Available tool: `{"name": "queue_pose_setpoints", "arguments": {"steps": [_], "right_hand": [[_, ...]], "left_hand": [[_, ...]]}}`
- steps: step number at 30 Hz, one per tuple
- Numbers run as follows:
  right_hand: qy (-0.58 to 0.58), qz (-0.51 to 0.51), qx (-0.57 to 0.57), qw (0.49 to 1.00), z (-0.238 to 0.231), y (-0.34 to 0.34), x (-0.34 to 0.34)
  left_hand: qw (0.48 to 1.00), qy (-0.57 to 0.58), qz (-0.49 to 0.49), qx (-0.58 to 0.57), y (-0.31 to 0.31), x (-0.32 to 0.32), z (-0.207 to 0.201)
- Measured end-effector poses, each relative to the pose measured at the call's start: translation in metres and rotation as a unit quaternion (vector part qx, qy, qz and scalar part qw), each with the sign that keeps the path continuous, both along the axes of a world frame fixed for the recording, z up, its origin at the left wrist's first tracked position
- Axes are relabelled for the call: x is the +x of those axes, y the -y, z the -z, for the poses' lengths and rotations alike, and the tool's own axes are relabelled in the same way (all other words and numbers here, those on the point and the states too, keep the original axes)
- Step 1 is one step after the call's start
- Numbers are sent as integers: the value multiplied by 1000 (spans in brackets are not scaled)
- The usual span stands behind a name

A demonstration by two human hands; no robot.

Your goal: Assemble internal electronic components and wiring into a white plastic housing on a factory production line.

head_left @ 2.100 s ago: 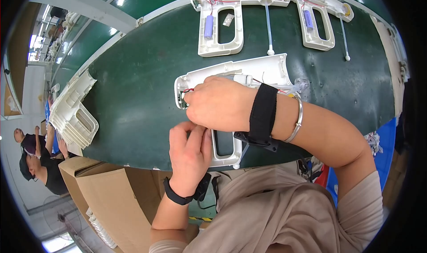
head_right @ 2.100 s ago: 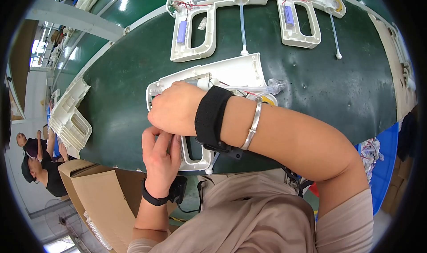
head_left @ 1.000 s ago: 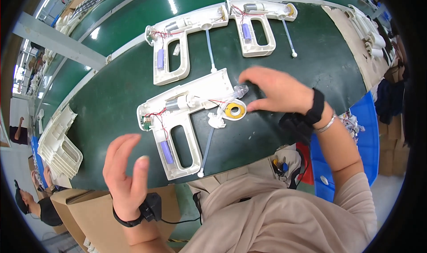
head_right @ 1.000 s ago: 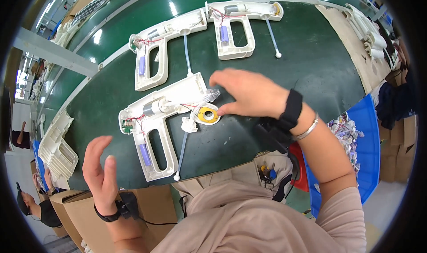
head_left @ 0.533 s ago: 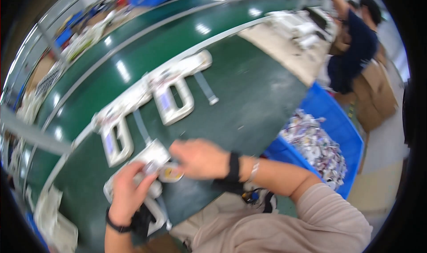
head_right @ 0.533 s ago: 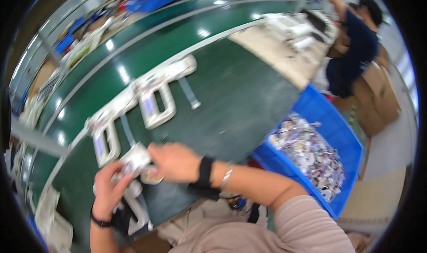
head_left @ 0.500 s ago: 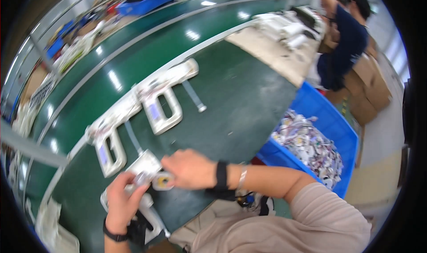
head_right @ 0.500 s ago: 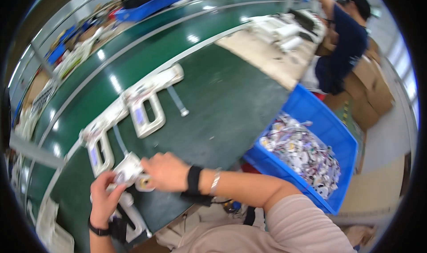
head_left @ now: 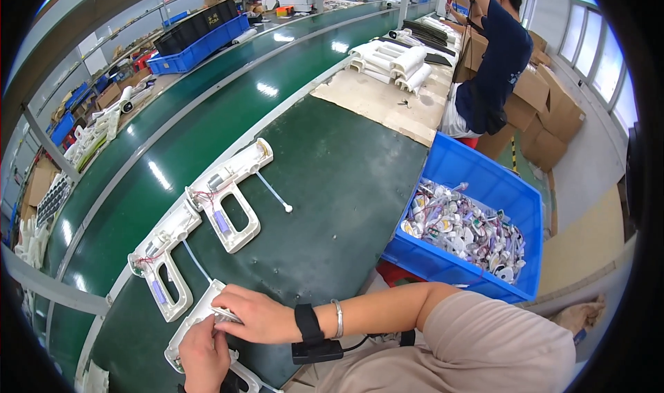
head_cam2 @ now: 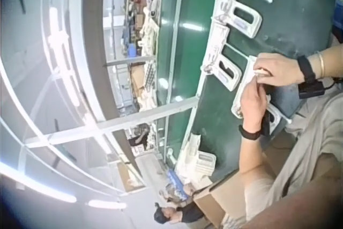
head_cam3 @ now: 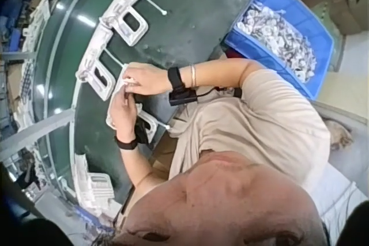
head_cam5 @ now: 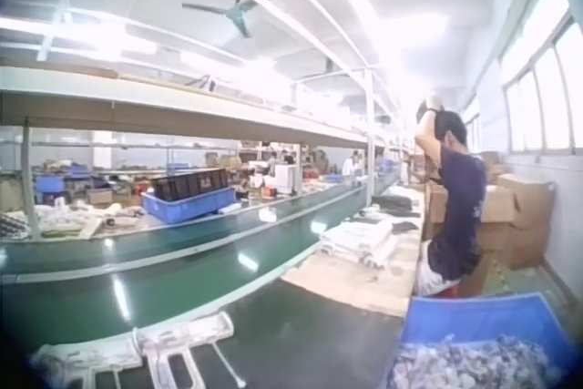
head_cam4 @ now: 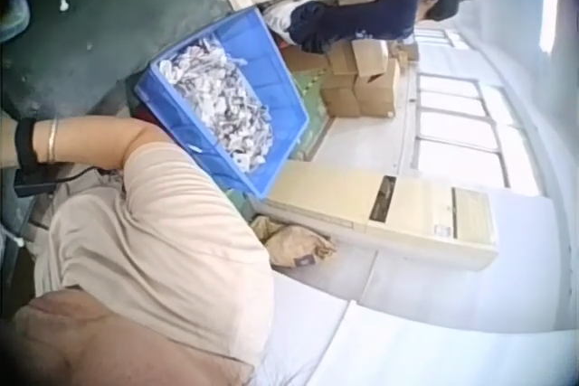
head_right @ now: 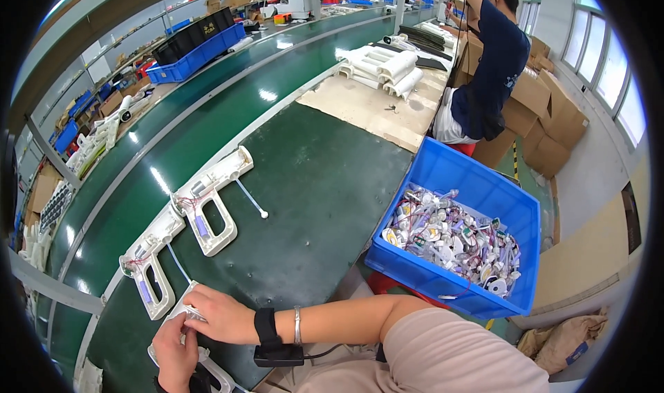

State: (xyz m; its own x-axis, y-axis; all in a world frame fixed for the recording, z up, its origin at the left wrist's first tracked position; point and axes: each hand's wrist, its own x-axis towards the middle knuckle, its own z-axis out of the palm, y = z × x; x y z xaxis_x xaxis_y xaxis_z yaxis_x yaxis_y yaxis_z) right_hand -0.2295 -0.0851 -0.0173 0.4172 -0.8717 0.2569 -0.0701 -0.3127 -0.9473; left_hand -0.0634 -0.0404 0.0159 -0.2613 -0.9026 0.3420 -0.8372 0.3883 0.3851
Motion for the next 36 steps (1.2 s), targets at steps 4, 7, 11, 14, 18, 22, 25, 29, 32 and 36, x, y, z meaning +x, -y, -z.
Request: {"name": "queue_pose_setpoints", "arguments": {"steps": [4, 7, 11, 14, 18, 22, 25, 29, 32, 36], "right_hand": [[29, -14, -97, 995, 9, -1, 11], [110, -190, 125, 968, 2, 4, 11], [25, -70, -115, 991, 13, -1, 24], [-44, -86, 6, 995, 17, 0, 34], [-116, -36, -138, 983, 12, 6, 28], [-306, 20, -364, 880, -3, 29, 18], [-375, 69, -250, 890, -9, 45, 4], [-346, -19, -71, 935, 1, 69, -6], [-382, -65, -74, 919, -8, 67, -7], [-433, -61, -134, 889, -21, 55, -8]], "left_hand": [[995, -90, -20, 30, -3, 11, 12], [942, -291, -125, 113, 2, 19, 24], [982, -164, -87, 39, -2, 15, 22], [987, -134, -78, 33, -6, 15, 19], [997, -63, -28, 22, -23, 57, -5], [989, 125, -75, 27, -24, 88, 7], [980, 173, -81, 48, -19, 85, 29], [985, 129, -82, 81, -35, 74, 21], [979, 165, -104, 59, -46, 65, 24], [977, 146, -138, 72, -49, 64, 29]]}}
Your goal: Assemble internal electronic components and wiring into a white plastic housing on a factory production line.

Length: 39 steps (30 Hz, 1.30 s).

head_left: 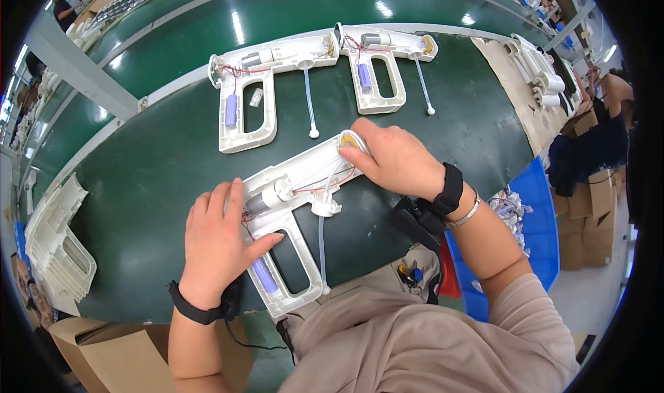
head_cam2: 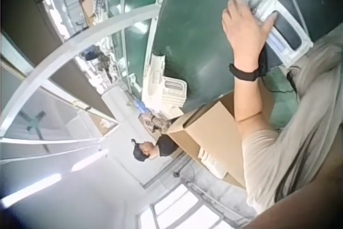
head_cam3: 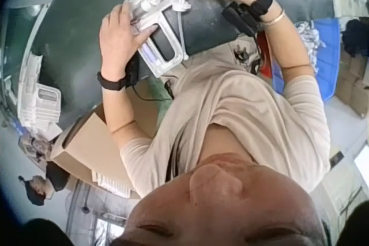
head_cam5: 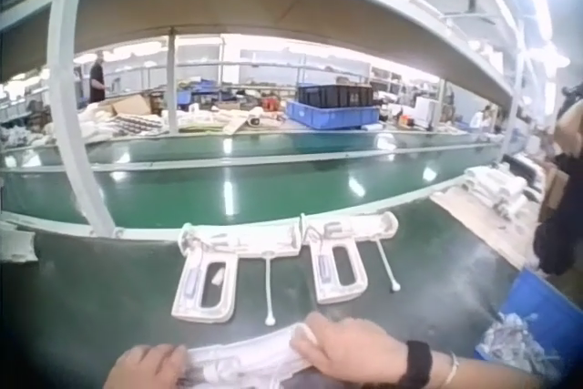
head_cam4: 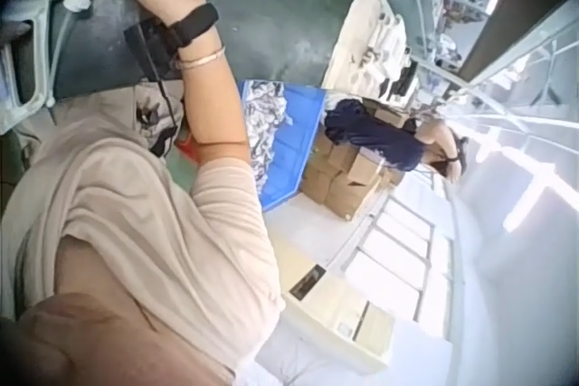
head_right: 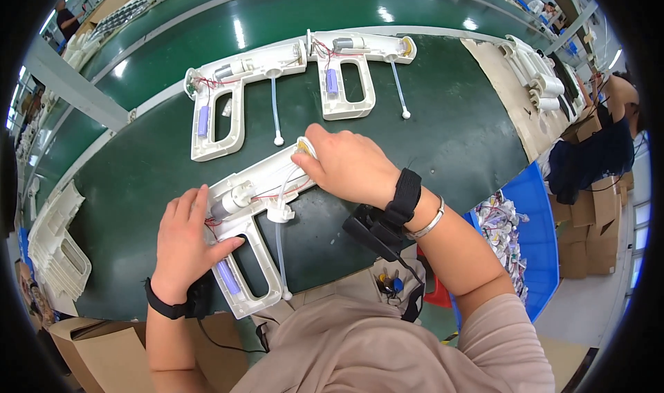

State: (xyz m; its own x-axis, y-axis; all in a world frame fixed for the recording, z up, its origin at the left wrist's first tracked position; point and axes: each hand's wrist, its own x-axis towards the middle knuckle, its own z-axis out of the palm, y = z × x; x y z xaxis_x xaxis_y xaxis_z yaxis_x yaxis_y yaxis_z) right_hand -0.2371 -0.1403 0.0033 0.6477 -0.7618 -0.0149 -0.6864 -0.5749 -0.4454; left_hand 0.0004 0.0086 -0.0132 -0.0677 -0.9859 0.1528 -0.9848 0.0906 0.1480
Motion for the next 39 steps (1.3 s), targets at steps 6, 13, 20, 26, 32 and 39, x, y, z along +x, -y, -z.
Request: {"name": "queue_pose_setpoints", "arguments": {"steps": [6, 13, 20, 26, 32, 39], "right_hand": [[13, 18, 16, 1000, 14, 2, -2], [-36, 95, 16, 995, 31, -15, 7], [-71, 20, 25, 997, 26, -3, 6], [74, -40, -194, 977, -10, -32, -3], [129, -167, -139, 968, 6, -26, 15], [172, -119, -34, 977, 8, -16, 7]], "left_hand": [[1000, -5, -13, -6, 0, -1, 3], [999, -30, -26, 16, 2, -6, -1], [1000, -28, -12, 2, 2, -3, 0], [1000, -29, -1, -9, 0, -2, 2], [997, -54, 24, 53, 7, 6, -14], [982, -24, 179, -54, 49, -29, -37]]}}
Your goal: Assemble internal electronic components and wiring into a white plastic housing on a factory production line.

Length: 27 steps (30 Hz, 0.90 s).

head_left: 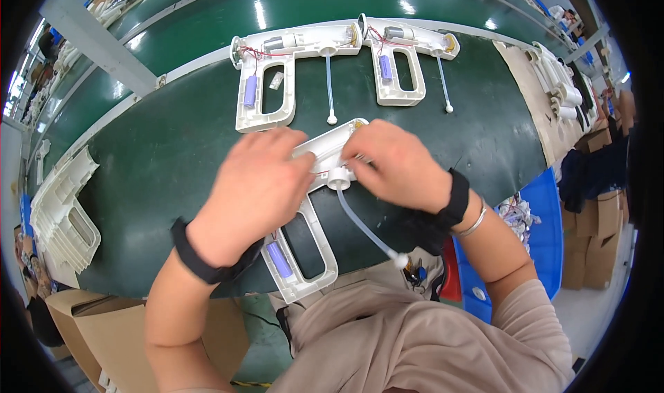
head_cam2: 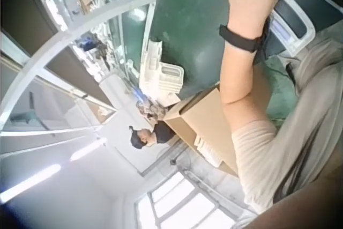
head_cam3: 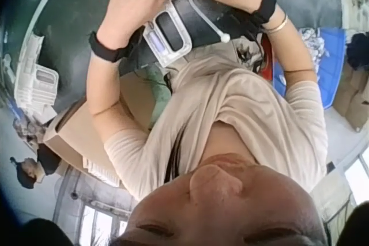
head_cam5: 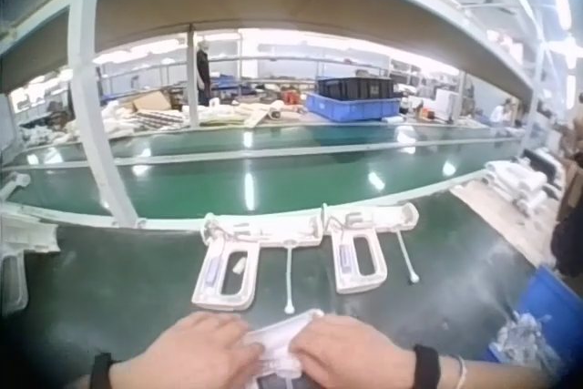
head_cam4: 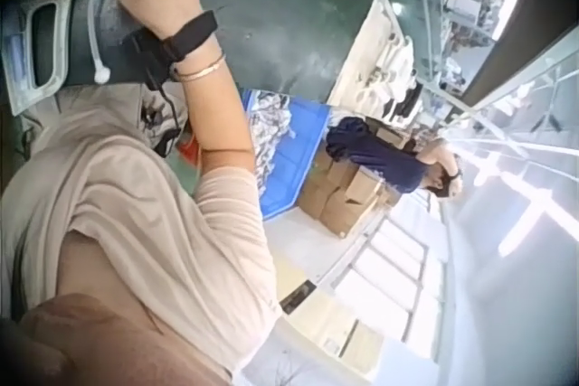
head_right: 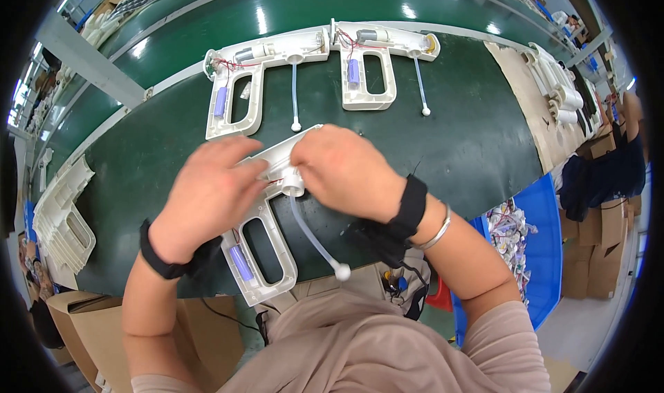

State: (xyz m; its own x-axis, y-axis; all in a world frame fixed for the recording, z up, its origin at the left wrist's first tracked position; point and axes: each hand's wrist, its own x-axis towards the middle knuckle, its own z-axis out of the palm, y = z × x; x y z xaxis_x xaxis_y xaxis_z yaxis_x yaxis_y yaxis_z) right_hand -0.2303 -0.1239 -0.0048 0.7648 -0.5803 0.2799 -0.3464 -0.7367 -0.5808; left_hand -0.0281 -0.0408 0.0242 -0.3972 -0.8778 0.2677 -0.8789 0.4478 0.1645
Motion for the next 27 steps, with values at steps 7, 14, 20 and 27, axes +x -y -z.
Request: {"name": "queue_pose_setpoints", "arguments": {"steps": [7, 14, 20, 27], "right_hand": [[-92, -123, -176, 972, 13, -13, 1], [5, -49, 189, 981, -16, 32, -8], [53, -68, 330, 940, -8, 46, -11], [-111, -94, 90, 985, -22, 24, -8]], "left_hand": [[986, -91, 54, 129, 21, 5, 40], [978, -28, -29, 204, 27, -11, 33], [975, -67, -3, 214, 30, -16, 42], [987, -23, 2, 156, 30, -15, 45]]}}
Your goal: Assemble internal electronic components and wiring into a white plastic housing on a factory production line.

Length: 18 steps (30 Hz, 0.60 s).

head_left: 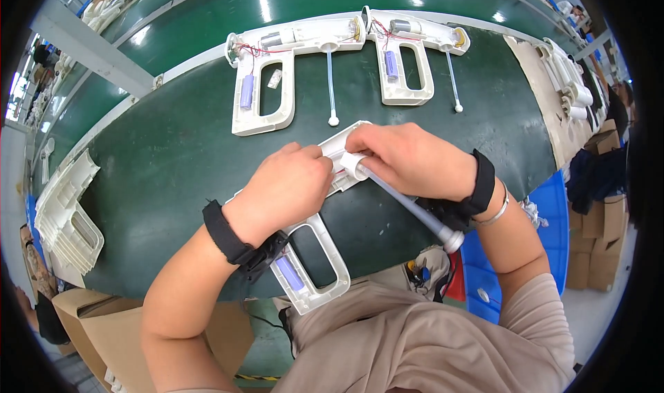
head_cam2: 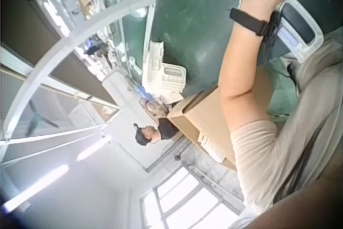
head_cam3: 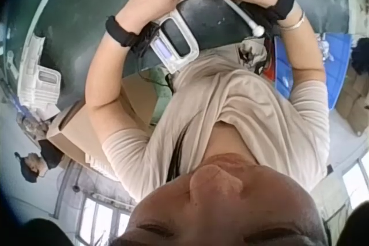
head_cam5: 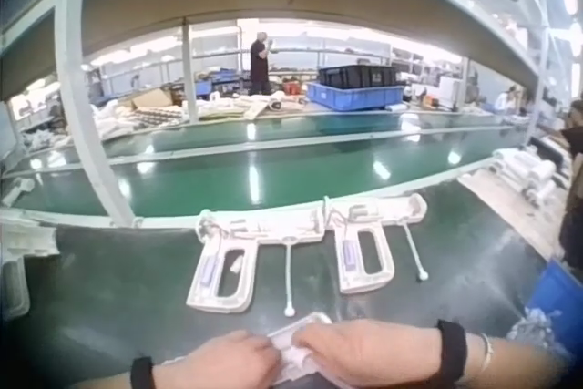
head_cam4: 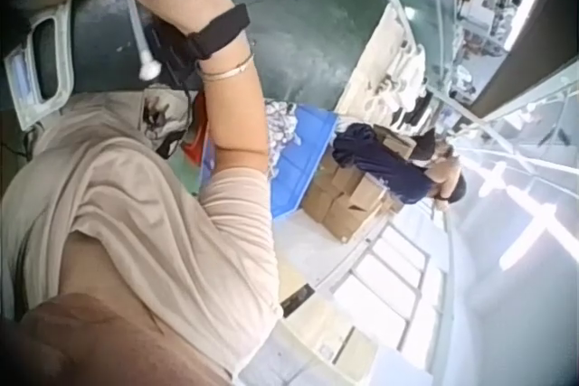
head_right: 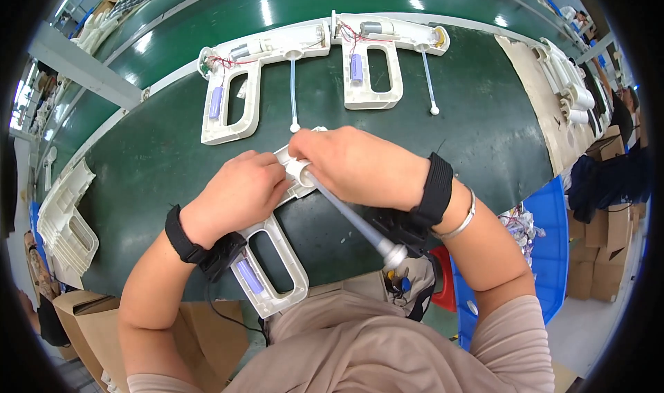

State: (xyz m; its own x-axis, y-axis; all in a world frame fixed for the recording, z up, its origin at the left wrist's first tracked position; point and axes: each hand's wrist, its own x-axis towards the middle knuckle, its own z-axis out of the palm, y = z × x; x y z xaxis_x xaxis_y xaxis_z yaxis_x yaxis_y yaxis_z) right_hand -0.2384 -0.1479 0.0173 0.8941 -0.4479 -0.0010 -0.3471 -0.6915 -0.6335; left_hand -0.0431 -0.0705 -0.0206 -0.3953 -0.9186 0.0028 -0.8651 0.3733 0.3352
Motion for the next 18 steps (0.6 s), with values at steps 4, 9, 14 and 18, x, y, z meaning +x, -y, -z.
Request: {"name": "queue_pose_setpoints", "arguments": {"steps": [4, 9, 14, 18], "right_hand": [[76, -96, -269, 955, 11, -4, -3], [102, -105, -382, 912, 39, -27, -10], [38, -87, -391, 915, 39, -38, -11], [30, -72, -343, 936, 40, -33, -8]], "left_hand": [[1000, 17, 0, -7, 6, -1, 2], [1000, 10, -13, -15, 7, -2, 3], [1000, 21, -11, -10, 7, -2, 3], [1000, 9, -14, -24, 5, -1, 7]]}}
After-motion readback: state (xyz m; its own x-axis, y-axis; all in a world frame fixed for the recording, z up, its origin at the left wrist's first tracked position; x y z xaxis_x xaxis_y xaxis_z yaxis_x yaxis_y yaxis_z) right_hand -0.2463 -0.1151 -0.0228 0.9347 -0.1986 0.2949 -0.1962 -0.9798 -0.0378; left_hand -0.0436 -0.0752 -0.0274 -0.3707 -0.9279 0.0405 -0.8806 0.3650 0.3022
